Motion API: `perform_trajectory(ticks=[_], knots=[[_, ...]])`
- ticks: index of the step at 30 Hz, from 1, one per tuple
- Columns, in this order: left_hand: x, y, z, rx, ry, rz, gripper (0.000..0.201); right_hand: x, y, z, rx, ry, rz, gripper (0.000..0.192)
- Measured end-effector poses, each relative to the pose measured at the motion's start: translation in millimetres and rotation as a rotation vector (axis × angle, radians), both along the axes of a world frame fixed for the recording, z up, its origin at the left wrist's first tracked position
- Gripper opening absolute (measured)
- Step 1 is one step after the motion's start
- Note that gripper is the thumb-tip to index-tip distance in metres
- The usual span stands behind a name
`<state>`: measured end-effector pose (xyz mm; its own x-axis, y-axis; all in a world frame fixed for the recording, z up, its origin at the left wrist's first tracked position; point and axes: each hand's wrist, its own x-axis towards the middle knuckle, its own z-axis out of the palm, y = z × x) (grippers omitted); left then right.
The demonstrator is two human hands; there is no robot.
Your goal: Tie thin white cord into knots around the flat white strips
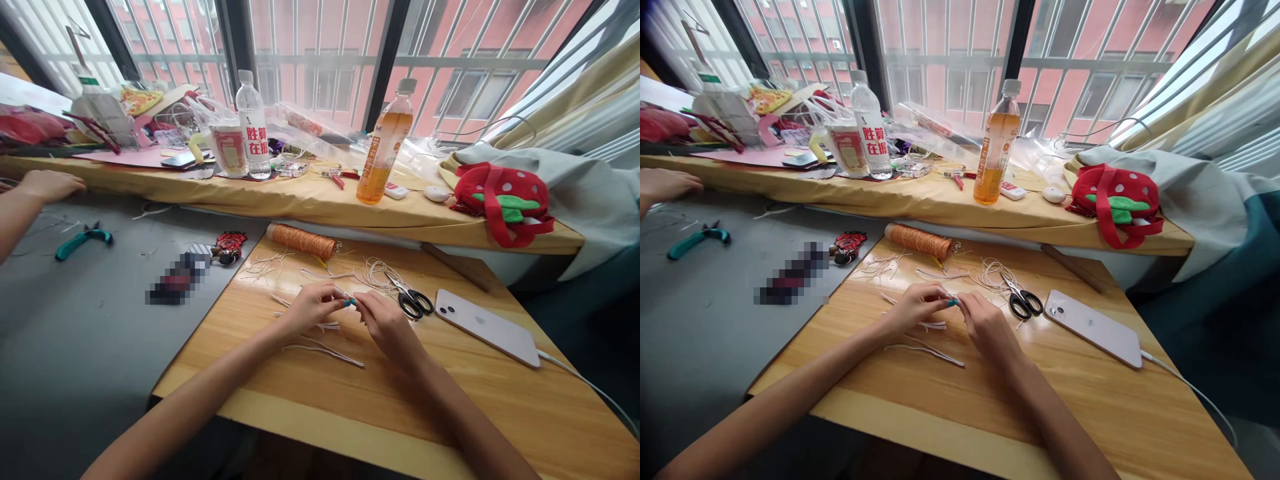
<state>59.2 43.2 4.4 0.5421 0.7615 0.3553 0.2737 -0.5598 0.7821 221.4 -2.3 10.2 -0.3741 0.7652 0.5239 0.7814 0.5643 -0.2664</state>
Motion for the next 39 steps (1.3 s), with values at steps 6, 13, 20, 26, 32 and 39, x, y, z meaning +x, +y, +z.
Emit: perform_trajectory(ticks=[6, 13, 20, 26, 32, 39], knots=[[-14, 14, -2.3, 0.306, 0.168, -0.074, 0.018, 11, 3, -2.3, 0.101, -0.392, 0.177, 0.025], [-19, 5, 11.2, 0.832, 0.535, -0.116, 0.027, 8, 1, -1.9, 0.156, -0.604, 0.220, 0.021], [-13, -6, 8.2, 0.980, 0.553, 0.024, 0.023, 2, 1, -5.1, 0.239, -0.493, -0.008, 0.022], [2, -9, -3.4, 0.446, 0.149, 0.126, 0.017, 0, 1, -0.1, 0.298, -0.424, -0.155, 0.023], [10, -6, -10.0, -0.283, -0.176, -0.003, 0.009, 2, 1, 0.5, 0.313, -0.416, -0.143, 0.022], [7, -8, -6.8, -0.051, -0.091, 0.062, 0.030, 6, 2, 1.4, 0.281, -0.398, -0.030, 0.022]])
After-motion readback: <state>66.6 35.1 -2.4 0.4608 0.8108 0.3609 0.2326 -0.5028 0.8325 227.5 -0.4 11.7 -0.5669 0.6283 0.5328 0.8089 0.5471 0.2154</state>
